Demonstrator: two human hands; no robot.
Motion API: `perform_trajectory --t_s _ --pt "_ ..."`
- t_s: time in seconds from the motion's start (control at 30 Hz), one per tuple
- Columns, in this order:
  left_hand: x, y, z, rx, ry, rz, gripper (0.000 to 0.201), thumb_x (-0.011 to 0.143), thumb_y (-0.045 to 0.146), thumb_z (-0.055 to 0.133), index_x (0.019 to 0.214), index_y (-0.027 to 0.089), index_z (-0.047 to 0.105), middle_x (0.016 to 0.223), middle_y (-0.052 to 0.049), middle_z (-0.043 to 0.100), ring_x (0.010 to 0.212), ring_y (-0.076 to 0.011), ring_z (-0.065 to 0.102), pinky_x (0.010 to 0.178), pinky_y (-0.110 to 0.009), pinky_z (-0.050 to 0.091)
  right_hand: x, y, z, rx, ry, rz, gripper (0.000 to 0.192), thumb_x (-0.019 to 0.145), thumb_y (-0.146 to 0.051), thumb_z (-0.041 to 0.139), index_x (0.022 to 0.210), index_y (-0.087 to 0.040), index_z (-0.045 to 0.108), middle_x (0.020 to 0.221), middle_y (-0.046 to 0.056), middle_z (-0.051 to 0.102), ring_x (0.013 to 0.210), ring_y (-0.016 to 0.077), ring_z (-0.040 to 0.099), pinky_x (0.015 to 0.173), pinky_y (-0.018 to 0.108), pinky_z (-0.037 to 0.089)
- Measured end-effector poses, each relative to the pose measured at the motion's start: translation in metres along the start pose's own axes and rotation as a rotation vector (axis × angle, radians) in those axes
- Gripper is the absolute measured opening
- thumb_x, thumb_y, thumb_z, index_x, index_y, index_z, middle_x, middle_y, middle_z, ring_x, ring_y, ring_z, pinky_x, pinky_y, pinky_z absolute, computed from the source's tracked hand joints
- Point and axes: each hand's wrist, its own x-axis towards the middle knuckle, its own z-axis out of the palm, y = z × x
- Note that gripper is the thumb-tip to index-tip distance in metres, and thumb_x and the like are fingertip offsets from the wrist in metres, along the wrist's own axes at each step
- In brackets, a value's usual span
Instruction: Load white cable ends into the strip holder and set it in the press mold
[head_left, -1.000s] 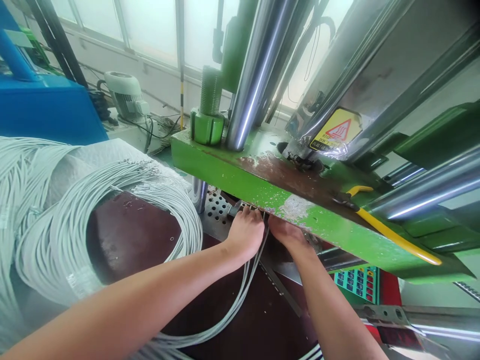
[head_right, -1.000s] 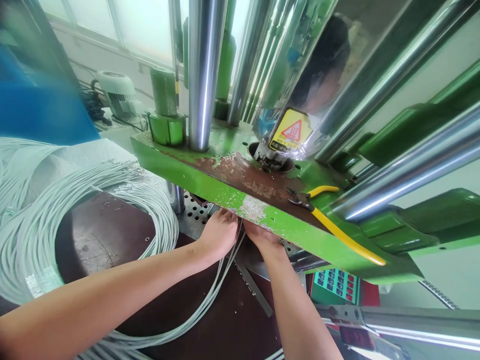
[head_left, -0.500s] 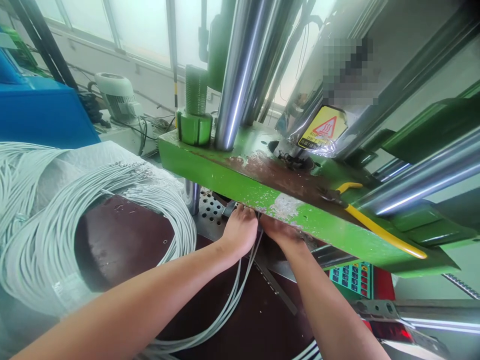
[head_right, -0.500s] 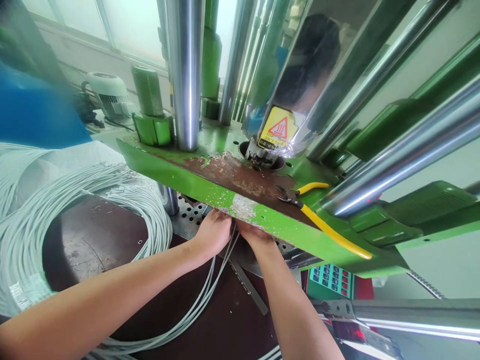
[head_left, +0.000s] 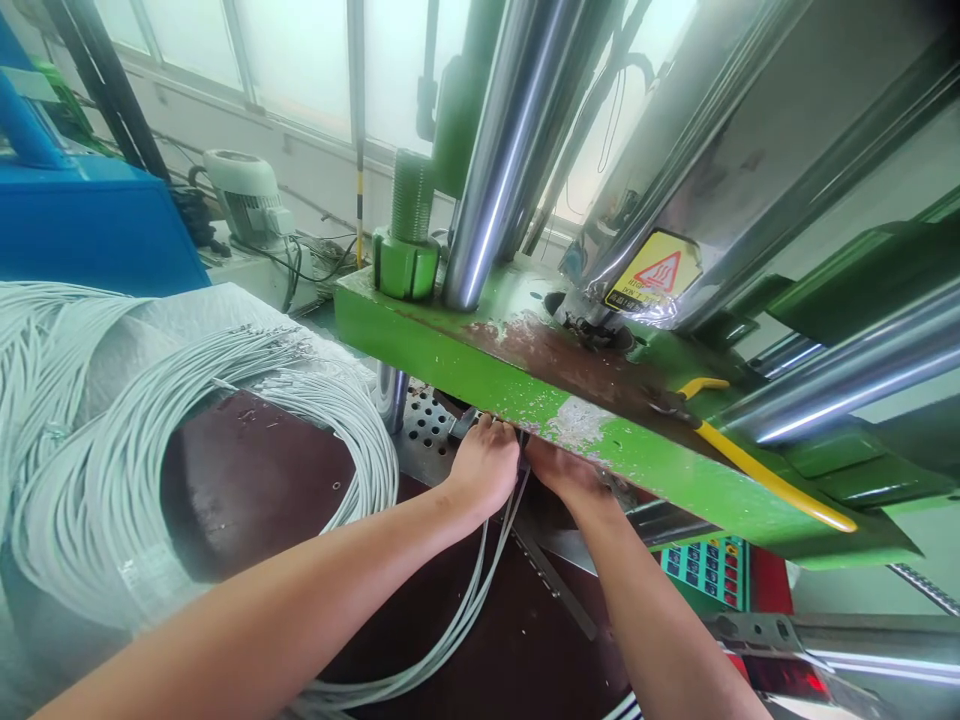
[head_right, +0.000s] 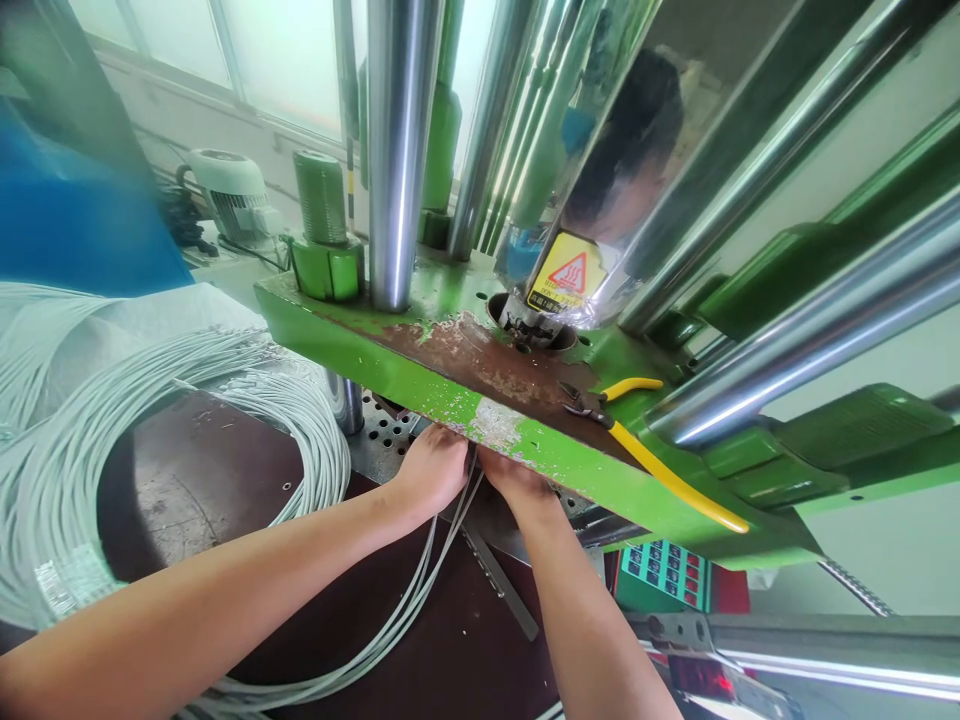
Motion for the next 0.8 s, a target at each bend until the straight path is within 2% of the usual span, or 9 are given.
perform_trajectory --t_s 0.03,0.1,0.23,0.43,0.6,0.8 --pt "0.001 -0.001 0.0 -0.002 0.006 0.0 0.029 0.073 -0.002 0.047 0.093 0.008 0.066 0.088 -0.012 0.069 0.089 -0.0244 0.062 0.083 -0.035 0.05 0.0 0.0 -0.001 -0.011 -0.001 -0.006 0.03 0.092 -0.042 0.053 0.104 -0.015 0.061 0.1 0.005 0.066 0.083 0.0165 0.064 0.076 0.036 0.053" --pt "0.003 -0.001 0.0 0.001 0.022 -0.002 0.028 0.074 -0.001 0.047 0.094 0.008 0.066 0.089 -0.013 0.069 0.089 -0.0247 0.062 0.083 -0.035 0.05 -0.001 0.001 -0.003 0.011 -0.097 -0.079 0.029 0.093 -0.041 0.053 0.105 -0.016 0.061 0.103 0.005 0.066 0.086 0.0169 0.064 0.078 0.037 0.053" --pt "0.004 0.005 -0.003 0.033 0.036 0.031 0.026 0.078 0.001 0.045 0.091 0.009 0.067 0.087 -0.014 0.068 0.087 -0.0264 0.061 0.086 -0.04 0.047 -0.008 0.007 -0.01 0.039 -0.238 -0.182 0.022 0.091 -0.032 0.058 0.101 -0.014 0.064 0.096 0.005 0.068 0.081 0.0158 0.065 0.075 0.035 0.053" --pt "-0.001 0.021 0.002 0.077 0.003 0.121 0.023 0.079 0.003 0.046 0.09 0.008 0.066 0.085 -0.015 0.068 0.087 -0.0271 0.061 0.084 -0.041 0.047 -0.017 0.017 -0.012 0.084 -0.382 -0.204 0.014 0.091 -0.024 0.058 0.093 -0.013 0.064 0.089 0.003 0.069 0.075 0.0139 0.065 0.07 0.032 0.054" --pt "0.0 0.022 0.01 0.079 -0.009 0.092 0.023 0.079 0.002 0.045 0.089 0.005 0.066 0.085 -0.015 0.067 0.088 -0.0275 0.061 0.083 -0.039 0.047 -0.02 0.017 -0.006 0.097 -0.439 -0.173 0.016 0.091 -0.027 0.058 0.092 -0.013 0.063 0.087 0.002 0.067 0.073 0.0132 0.064 0.068 0.031 0.054" --pt "0.002 0.022 0.011 0.058 -0.007 0.07 0.02 0.079 0.004 0.048 0.086 0.006 0.067 0.086 -0.015 0.068 0.087 -0.0268 0.062 0.084 -0.038 0.047 -0.022 0.014 -0.008 0.131 -0.427 -0.156 0.02 0.091 -0.032 0.057 0.097 -0.013 0.062 0.092 0.003 0.066 0.076 0.0141 0.064 0.07 0.032 0.054"
